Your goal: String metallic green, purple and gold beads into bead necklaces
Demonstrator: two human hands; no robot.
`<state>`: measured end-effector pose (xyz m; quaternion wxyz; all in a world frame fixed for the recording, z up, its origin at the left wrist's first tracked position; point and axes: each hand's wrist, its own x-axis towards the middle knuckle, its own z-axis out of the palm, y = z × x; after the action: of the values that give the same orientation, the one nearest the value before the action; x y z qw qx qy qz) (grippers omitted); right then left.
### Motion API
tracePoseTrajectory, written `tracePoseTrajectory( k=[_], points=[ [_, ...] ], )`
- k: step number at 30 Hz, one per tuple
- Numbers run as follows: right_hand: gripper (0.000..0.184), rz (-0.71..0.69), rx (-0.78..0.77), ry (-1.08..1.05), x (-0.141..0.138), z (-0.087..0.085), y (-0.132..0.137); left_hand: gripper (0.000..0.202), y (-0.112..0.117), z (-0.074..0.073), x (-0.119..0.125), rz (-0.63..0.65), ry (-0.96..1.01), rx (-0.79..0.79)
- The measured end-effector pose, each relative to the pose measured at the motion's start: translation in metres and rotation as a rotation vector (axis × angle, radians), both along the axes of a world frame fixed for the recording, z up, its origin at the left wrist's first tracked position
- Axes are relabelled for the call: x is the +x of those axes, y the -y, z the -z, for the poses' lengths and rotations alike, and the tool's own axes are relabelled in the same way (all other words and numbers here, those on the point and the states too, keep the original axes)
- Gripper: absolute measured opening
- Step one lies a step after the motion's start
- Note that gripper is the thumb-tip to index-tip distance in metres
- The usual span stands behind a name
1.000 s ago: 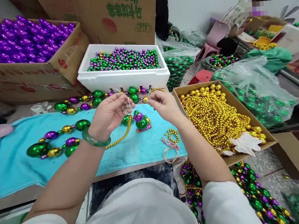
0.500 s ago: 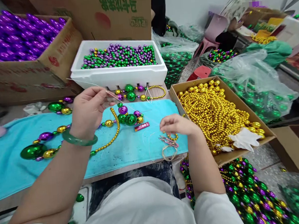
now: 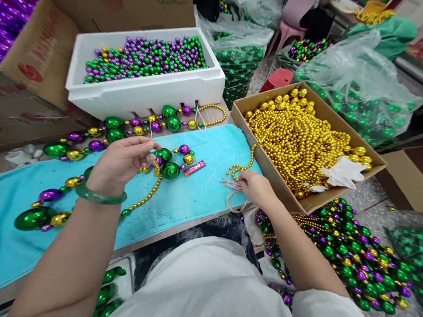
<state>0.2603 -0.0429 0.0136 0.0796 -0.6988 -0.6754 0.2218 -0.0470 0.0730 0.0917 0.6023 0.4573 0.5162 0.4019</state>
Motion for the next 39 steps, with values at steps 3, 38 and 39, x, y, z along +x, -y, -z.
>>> tracePoseTrajectory(
  k=[3,38,39],
  points=[
    [0.014,-0.077,-0.003,0.080,-0.003,0.014,0.007,0.013,-0.001,-0.001,-0.005,-0.021,-0.002,-0.015],
    [0.048,0.308,-0.335,-1.490,-0.148,-0.052,-0.038,0.015,0.031,0.044,0.018,-0.101,0.134,0.359],
    [0.049,0.322,-0.357,-1.505,-0.149,-0.052,-0.040,0.016,0.031,0.045,0.018,-0.084,0.162,0.350]
  ],
)
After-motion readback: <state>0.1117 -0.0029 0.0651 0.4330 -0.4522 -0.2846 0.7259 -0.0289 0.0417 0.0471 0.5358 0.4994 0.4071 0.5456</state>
